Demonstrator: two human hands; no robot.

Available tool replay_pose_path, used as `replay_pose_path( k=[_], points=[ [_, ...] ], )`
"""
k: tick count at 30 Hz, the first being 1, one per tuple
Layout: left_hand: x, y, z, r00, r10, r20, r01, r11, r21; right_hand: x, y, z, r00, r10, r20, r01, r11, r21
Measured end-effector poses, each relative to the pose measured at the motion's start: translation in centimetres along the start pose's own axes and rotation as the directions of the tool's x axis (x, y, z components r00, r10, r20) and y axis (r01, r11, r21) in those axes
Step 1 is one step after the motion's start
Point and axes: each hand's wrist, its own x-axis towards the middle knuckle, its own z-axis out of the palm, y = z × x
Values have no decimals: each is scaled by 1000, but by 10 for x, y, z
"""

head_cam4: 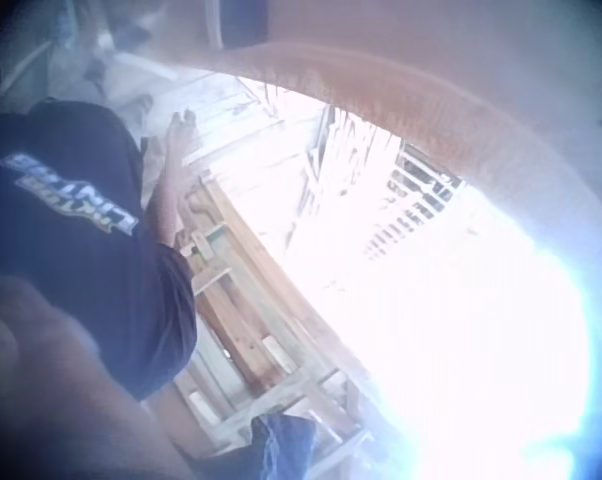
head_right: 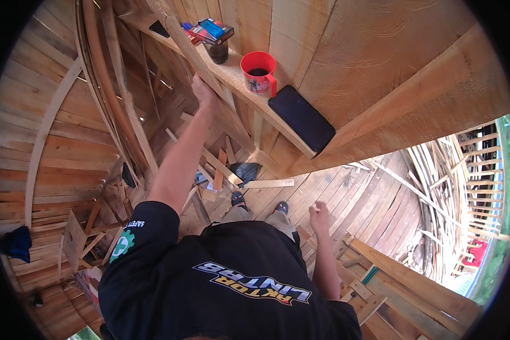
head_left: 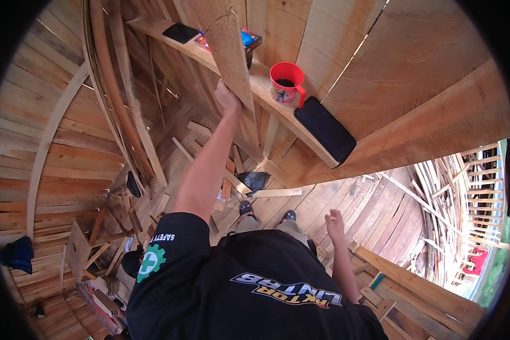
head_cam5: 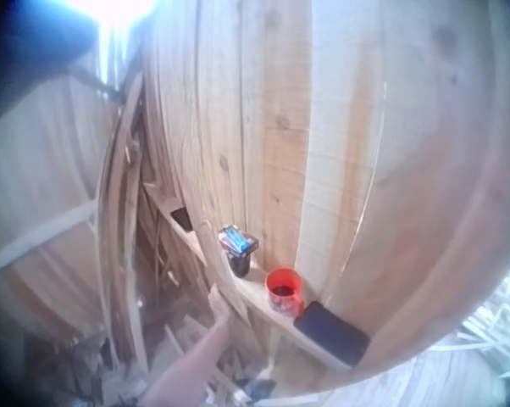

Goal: The person picks up a curved wooden board, saws a section off the end, and then fits the board into a curved wall section by hand.

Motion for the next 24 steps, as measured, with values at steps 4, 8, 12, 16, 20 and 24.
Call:
replay_pose_path(
  k=[4,8,12,16,20,24],
  points=[
    [-17,4,2,1000,-6,-11,7,999,42,-59,59,71,891,165,423,-117,984,-138],
    [-6,-2,-5,1000,29,4,-29,998,-55,-48,-44,91,916,-215,339,251,966,-66],
    [-9,-1,3,993,95,66,-100,991,89,-10,-211,90,819,-549,166,571,809,-140],
    [-1,-14,7,989,147,27,-150,974,170,33,-321,108,805,-593,34,594,803,-50],
    [-21,14,10,993,0,118,-42,936,349,85,-352,131,852,-522,-39,518,851,-90],
    [-21,13,4,998,12,55,-25,969,248,96,-369,142,873,-475,-110,472,880,-49]
  ],
)
